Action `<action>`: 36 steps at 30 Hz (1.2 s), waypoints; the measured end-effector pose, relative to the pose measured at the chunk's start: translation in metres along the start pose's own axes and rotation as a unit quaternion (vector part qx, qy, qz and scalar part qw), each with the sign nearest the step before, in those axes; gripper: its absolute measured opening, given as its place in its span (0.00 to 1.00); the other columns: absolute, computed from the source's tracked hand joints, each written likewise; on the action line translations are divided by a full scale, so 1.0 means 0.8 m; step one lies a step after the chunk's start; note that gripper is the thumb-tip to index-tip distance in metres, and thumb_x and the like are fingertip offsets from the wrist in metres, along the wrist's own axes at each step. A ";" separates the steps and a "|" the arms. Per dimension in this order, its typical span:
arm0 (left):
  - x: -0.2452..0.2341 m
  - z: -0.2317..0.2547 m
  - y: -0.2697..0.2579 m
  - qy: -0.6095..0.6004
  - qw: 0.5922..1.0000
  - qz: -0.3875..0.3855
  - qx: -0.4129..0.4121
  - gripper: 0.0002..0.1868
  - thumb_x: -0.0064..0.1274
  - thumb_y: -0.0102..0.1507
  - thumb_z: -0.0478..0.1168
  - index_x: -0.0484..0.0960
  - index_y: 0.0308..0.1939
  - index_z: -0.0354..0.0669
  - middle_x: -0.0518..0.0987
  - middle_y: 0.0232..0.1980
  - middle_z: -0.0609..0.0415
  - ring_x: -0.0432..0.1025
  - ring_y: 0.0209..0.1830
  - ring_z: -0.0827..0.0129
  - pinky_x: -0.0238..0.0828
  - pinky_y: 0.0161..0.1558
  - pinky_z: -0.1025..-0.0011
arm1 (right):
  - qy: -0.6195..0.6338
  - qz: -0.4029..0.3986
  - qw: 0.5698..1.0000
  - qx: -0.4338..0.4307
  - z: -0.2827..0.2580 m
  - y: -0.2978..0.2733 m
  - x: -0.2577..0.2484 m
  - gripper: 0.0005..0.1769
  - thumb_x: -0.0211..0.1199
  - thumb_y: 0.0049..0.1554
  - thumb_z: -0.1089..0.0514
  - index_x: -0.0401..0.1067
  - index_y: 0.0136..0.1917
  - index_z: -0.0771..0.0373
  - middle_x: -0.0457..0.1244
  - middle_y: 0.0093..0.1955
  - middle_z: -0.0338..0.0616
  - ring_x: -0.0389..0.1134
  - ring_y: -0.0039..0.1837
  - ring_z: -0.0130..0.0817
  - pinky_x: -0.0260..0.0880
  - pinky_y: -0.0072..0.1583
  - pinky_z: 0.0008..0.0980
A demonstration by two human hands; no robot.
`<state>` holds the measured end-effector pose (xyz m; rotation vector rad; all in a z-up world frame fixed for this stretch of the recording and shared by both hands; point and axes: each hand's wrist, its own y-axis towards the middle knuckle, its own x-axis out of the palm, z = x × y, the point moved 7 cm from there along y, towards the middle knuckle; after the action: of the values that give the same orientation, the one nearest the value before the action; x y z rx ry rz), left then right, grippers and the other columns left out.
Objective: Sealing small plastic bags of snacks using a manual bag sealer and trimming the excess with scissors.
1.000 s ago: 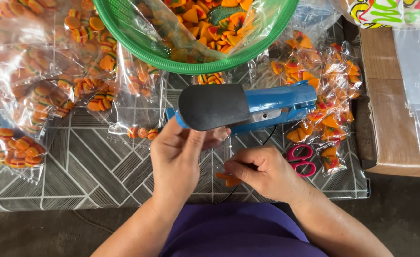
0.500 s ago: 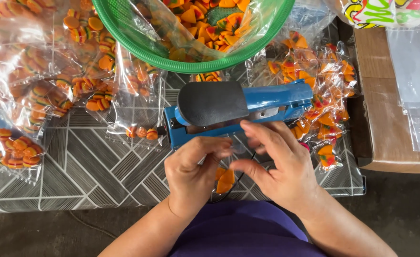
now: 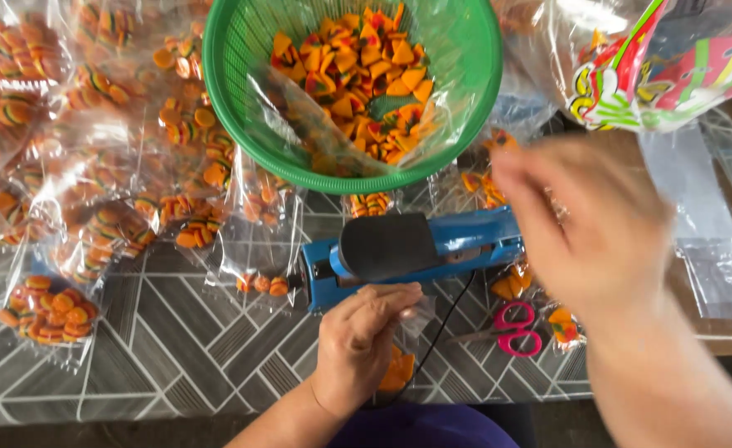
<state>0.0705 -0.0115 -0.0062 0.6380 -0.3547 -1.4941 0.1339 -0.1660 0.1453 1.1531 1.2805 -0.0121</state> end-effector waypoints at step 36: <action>0.015 -0.044 -0.023 0.054 0.995 -0.082 0.031 0.20 0.54 0.69 0.30 0.76 0.65 0.44 0.78 0.33 0.52 0.72 0.25 0.63 0.70 0.26 0.63 | 0.229 -0.287 0.898 0.242 0.137 0.113 0.098 0.17 0.70 0.55 0.68 0.76 0.58 0.66 0.71 0.49 0.45 0.72 0.49 0.28 0.74 0.54 0.24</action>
<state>0.0777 -0.0162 -0.0469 0.8101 -0.2707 -1.6026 0.2945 -0.1509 0.1299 1.1839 2.0902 -0.5539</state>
